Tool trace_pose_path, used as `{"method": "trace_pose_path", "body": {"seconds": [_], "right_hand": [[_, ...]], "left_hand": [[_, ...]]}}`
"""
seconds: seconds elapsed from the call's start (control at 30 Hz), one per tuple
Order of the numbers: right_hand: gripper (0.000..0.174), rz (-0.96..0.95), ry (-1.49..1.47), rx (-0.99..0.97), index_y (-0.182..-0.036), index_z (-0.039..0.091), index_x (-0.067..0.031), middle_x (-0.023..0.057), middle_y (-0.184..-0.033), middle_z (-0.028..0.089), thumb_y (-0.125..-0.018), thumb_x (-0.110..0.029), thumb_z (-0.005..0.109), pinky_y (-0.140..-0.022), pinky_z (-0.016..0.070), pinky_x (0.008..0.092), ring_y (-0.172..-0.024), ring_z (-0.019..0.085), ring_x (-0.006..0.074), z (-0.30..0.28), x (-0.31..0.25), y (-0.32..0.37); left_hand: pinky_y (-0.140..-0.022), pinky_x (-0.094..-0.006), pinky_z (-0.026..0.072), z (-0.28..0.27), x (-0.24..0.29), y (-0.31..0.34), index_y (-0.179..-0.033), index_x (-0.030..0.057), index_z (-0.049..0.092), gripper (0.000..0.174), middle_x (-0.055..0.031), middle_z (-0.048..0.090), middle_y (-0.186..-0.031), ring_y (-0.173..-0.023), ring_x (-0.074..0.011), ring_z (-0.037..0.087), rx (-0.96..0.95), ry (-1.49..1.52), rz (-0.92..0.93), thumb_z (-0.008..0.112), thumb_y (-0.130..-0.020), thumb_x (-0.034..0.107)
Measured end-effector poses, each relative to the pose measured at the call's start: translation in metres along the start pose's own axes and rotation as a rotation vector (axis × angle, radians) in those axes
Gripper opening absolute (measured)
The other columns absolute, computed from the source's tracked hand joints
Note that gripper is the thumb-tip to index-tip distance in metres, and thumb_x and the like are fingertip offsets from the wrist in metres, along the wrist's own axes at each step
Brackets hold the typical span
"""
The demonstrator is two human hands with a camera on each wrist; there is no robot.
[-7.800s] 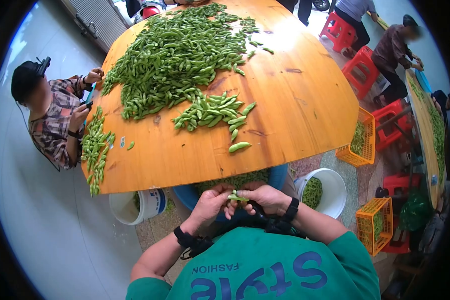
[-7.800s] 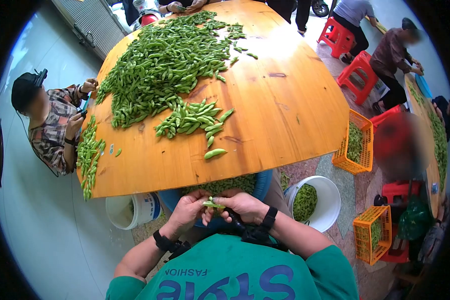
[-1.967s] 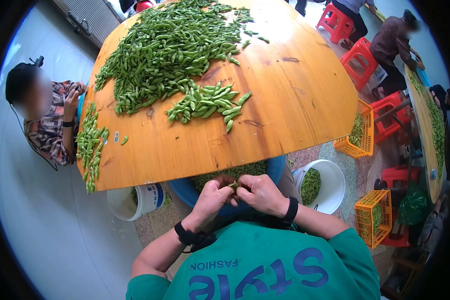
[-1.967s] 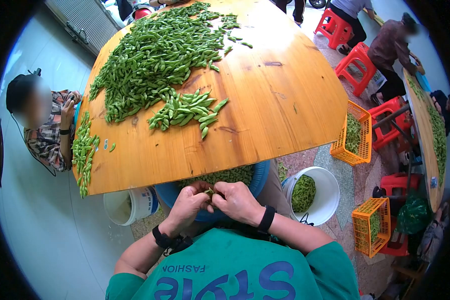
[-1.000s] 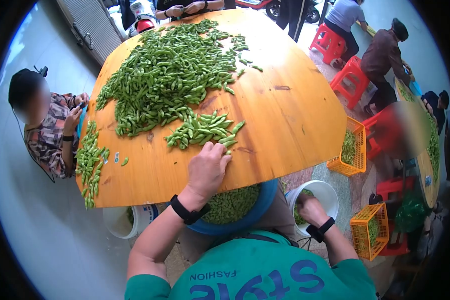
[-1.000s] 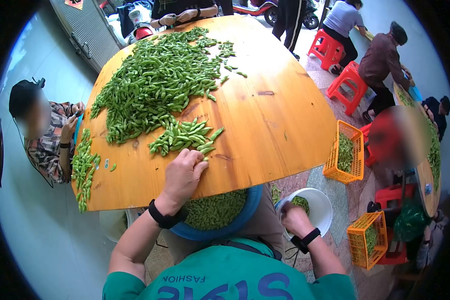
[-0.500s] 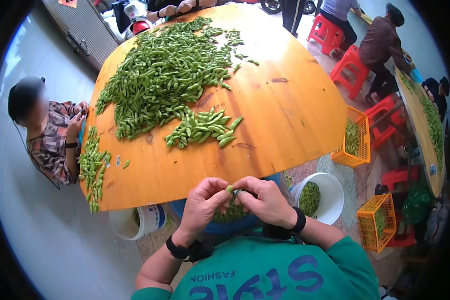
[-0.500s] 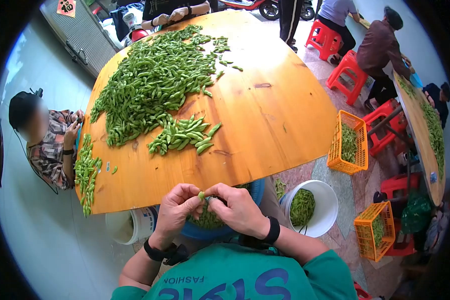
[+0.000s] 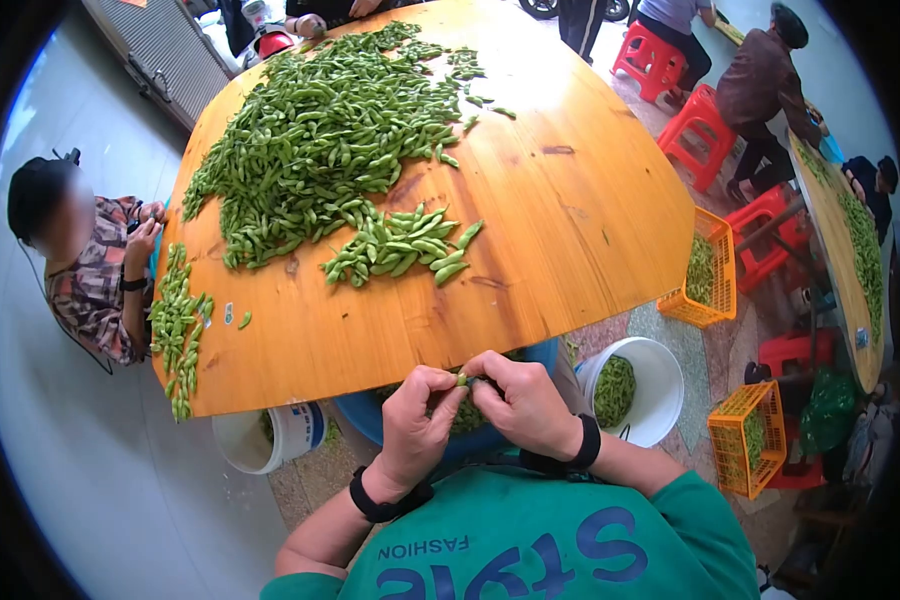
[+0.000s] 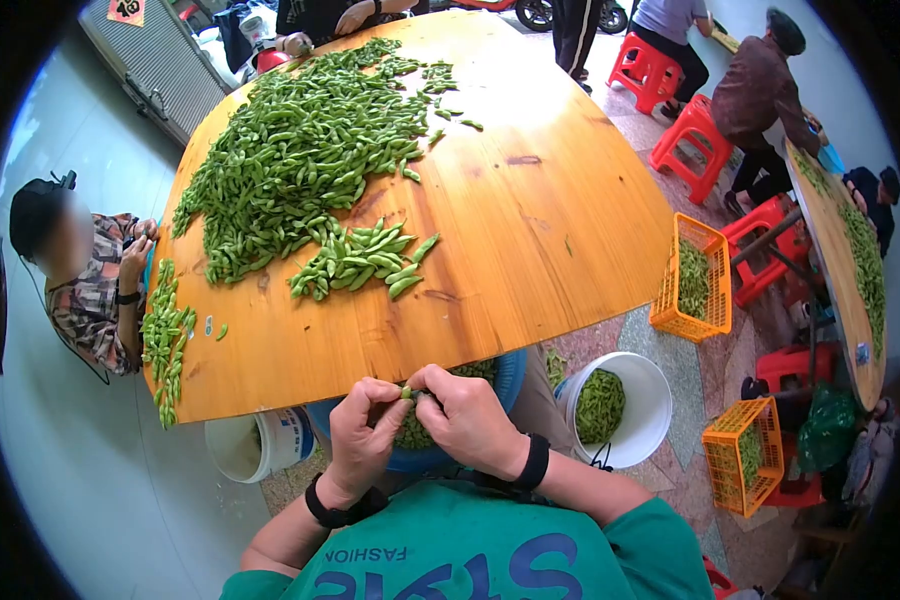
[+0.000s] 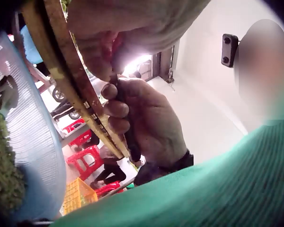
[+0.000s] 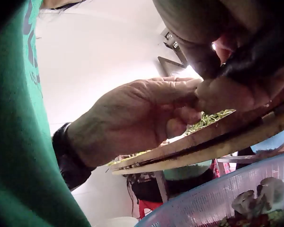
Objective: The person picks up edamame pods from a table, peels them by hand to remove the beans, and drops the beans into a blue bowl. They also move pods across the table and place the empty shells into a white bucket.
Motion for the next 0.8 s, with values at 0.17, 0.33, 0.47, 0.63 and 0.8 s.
{"method": "trace_pose_path", "body": {"seconds": [0.17,0.33,0.47,0.63,0.8], "right_hand": [[0.013,-0.166,0.097,0.055,-0.099,0.056,0.0012,0.0229,-0.077,0.061,-0.086,-0.002,0.055,-0.061,0.0519,0.0432,-0.07,0.064,0.0396,0.011,0.01,0.0],[0.01,-0.16,0.074,-0.034,-0.097,0.056,0.0021,0.0209,-0.074,0.059,-0.087,0.001,0.054,-0.059,0.0489,0.0384,-0.065,0.061,0.0362,0.009,0.011,0.002],[0.008,-0.137,0.049,-0.048,-0.095,0.055,0.0022,0.021,-0.074,0.06,-0.088,0.001,0.054,-0.059,0.0488,0.0383,-0.065,0.062,0.0359,0.01,0.017,0.003],[0.008,-0.045,-0.043,-0.059,-0.093,0.056,0.0022,0.0195,-0.071,0.06,-0.087,-0.003,0.055,-0.058,0.0481,0.0374,-0.062,0.061,0.034,0.01,0.02,0.003],[0.006,0.018,-0.04,-0.117,-0.09,0.056,0.0017,0.0195,-0.07,0.059,-0.086,-0.003,0.054,-0.058,0.0485,0.0384,-0.062,0.061,0.0325,0.006,0.015,0.003]], "left_hand": [[-0.059,-0.0288,0.0493,0.003,0.002,0.001,-0.096,-0.0009,0.055,0.017,-0.0114,0.061,-0.083,-0.069,-0.0164,0.059,0.035,-0.307,0.368,0.068,-0.085,-0.007],[-0.058,-0.0272,0.0482,0.0,-0.007,0.006,-0.095,-0.0004,0.055,0.013,-0.0095,0.061,-0.08,-0.067,-0.0155,0.06,-0.004,-0.158,0.249,0.065,-0.088,-0.005],[-0.057,-0.0241,0.0472,-0.008,-0.009,0.01,-0.097,0.0005,0.056,0.009,-0.0059,0.062,-0.079,-0.065,-0.0121,0.059,-0.114,0.197,-0.264,0.063,-0.091,-0.001],[-0.059,-0.0227,0.0481,-0.006,-0.012,0.01,-0.099,0.0016,0.056,0.011,-0.0033,0.062,-0.082,-0.069,-0.0093,0.058,-0.136,0.378,-0.38,0.064,-0.091,0.001],[-0.064,-0.0239,0.0495,-0.012,-0.009,0.004,-0.097,0.0018,0.059,0.013,-0.0027,0.062,-0.085,-0.076,-0.0098,0.06,-0.129,-0.343,0.3,0.068,-0.088,0.0]]}}
Point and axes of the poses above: each hand's wrist, its own y-axis away from the middle knuckle, its own z-axis out of the palm, x = y × z, the point moved 1 cm from there along -y, towards the middle knuckle
